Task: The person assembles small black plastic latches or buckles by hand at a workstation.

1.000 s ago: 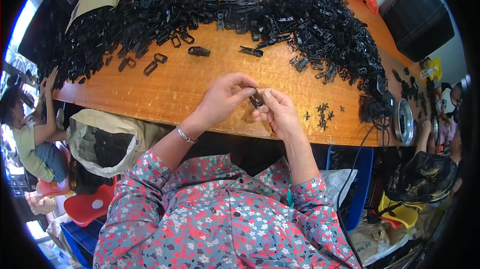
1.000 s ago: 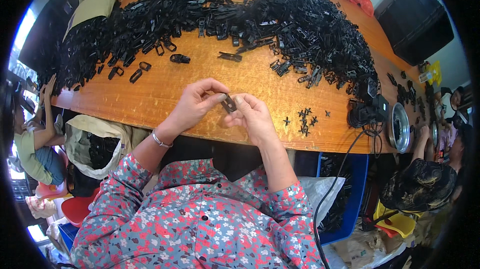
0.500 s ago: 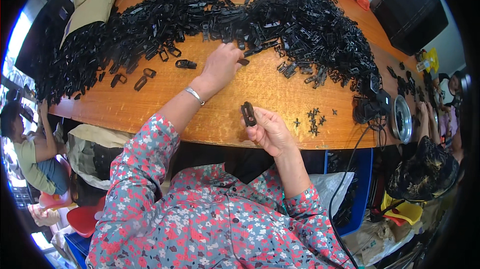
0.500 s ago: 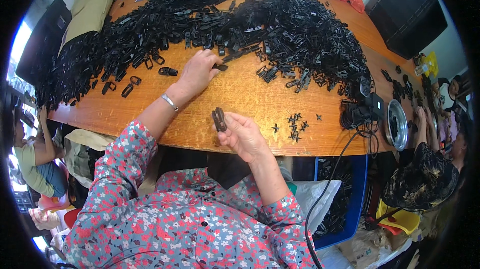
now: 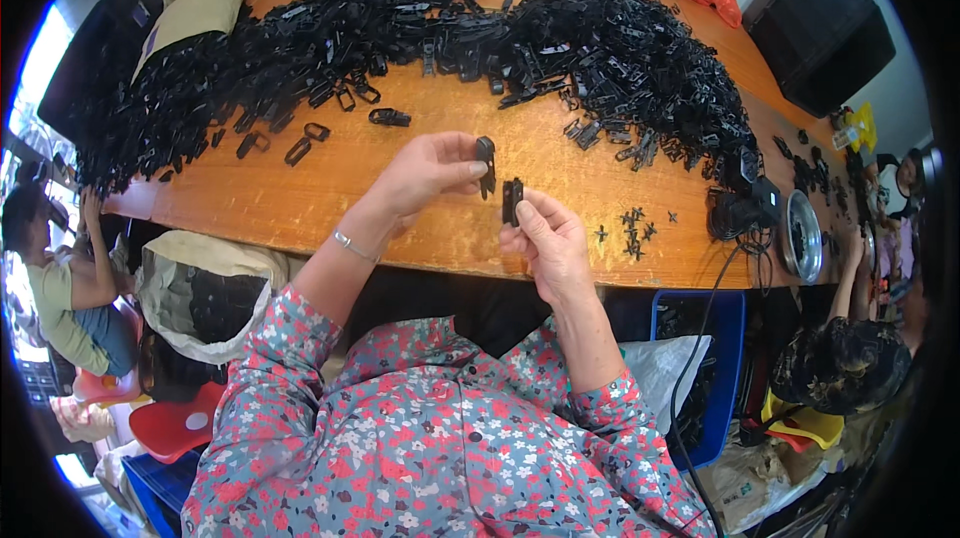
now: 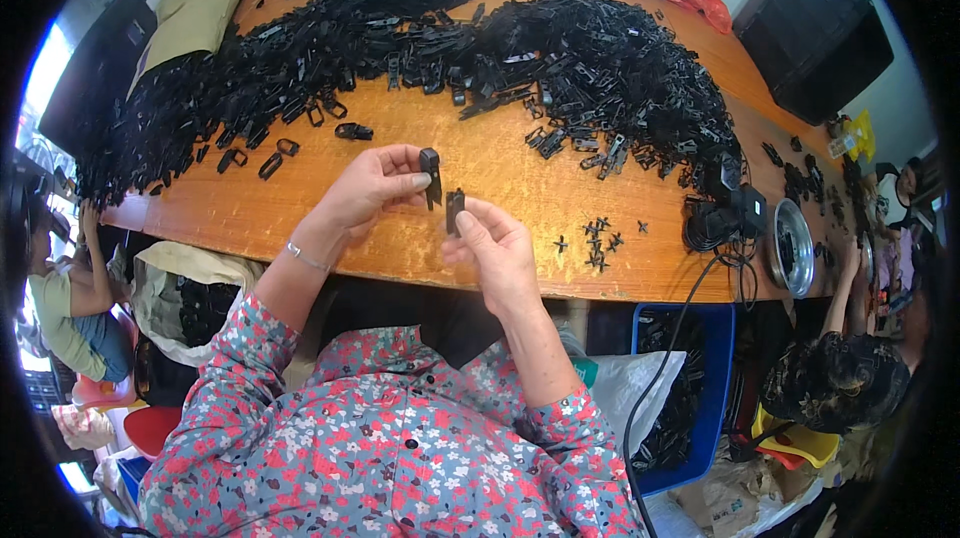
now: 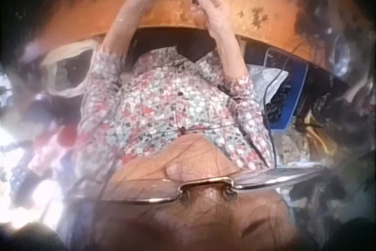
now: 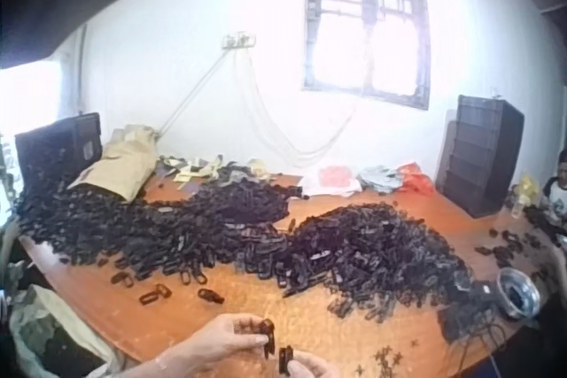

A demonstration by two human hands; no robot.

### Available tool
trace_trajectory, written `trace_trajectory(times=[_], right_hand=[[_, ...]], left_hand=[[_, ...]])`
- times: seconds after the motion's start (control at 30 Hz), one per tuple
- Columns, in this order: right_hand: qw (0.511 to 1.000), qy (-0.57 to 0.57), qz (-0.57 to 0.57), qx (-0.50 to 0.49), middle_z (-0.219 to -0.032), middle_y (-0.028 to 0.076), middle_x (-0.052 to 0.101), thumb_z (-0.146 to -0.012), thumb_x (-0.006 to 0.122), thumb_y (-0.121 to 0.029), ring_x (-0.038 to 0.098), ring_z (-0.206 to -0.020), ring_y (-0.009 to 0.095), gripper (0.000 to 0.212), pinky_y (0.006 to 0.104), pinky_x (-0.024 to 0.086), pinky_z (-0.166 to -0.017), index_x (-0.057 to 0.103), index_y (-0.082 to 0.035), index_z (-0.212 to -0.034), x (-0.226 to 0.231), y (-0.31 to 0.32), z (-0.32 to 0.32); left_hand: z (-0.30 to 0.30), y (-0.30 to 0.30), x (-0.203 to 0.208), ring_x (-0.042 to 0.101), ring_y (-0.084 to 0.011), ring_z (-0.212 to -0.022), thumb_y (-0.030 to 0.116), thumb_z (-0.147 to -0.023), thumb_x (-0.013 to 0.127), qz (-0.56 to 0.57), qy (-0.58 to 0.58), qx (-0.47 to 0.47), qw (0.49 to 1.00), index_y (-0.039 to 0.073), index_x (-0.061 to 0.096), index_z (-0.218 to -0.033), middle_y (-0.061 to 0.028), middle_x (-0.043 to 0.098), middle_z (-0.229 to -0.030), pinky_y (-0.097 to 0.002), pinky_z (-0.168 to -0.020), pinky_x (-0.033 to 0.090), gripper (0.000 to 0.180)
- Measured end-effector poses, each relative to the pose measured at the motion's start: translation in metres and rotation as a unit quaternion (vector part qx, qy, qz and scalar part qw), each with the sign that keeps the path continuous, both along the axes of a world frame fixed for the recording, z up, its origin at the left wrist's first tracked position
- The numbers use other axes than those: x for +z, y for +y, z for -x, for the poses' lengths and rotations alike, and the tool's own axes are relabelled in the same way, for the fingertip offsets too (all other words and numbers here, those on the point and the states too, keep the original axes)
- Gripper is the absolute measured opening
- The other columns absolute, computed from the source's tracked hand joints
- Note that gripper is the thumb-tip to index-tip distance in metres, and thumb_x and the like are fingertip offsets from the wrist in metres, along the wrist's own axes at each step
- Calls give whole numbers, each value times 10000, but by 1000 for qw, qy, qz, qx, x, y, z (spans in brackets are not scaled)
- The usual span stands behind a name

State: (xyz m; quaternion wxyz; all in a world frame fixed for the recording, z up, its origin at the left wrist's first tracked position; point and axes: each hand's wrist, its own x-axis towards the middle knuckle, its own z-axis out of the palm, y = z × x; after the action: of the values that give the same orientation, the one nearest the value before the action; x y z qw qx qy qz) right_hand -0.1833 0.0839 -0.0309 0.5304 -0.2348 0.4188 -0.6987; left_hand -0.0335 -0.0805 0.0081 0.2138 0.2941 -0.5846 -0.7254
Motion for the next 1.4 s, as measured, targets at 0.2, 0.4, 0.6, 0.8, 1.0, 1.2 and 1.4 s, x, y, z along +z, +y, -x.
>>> trace_trajectory(times=[0.2,0.4,0.6,0.8,1.0,1.2,1.4], right_hand=[[984,177,14,-10,-1022,98,748,-990,704,-83,715,-802,132,312,267,604,-705,646,61,-1261,24,0,-23],[943,332,-25,1,-957,101,749,-942,737,-13,722,-781,133,265,276,615,-735,662,53,-1187,22,-4,-37],[853,519,5,-49,-866,43,663,-858,782,23,624,-730,101,232,266,529,-669,666,23,-1058,17,-7,-46],[935,356,-9,1,-935,25,666,-881,749,44,614,-772,80,246,261,534,-702,651,18,-1105,-5,-10,-45],[977,200,7,73,-1038,33,682,-974,668,23,653,-939,90,246,231,538,-795,627,46,-1216,0,-20,-61],[963,233,-20,132,-880,31,669,-1031,674,-144,642,-717,94,211,231,526,-648,648,34,-1141,7,-8,-62],[949,256,-25,183,-842,45,667,-1069,623,-225,655,-676,118,272,234,537,-615,669,43,-1089,12,-4,-77]], left_hand=[[-33,28,10,701,-128,-973,71,-966,723,-26,80,-47,995,-8,644,-1223,-67,719,-1102,-274,-843,586,280],[-48,48,-5,685,-141,-1042,6,-982,660,34,102,4,994,-25,619,-1272,-77,701,-1143,-301,-907,568,295],[-45,77,-9,661,-124,-1046,56,-961,700,184,78,93,975,-42,623,-1261,-58,682,-1101,-288,-916,551,326],[-50,83,-2,647,-109,-940,29,-937,709,210,38,146,966,-54,659,-1150,-54,672,-1014,-282,-836,550,234],[-57,78,3,657,-124,-921,31,-947,686,127,24,139,982,-31,651,-1096,-65,664,-992,-315,-809,557,165],[-64,66,-1,603,-182,-1110,213,-994,691,252,-27,152,955,10,655,-1146,-110,654,-1125,-337,-928,505,256],[-56,50,-2,639,-217,-1040,751,-1037,264,-19,45,-14,999,4,632,-1343,-157,658,-1230,-342,-867,551,887]])
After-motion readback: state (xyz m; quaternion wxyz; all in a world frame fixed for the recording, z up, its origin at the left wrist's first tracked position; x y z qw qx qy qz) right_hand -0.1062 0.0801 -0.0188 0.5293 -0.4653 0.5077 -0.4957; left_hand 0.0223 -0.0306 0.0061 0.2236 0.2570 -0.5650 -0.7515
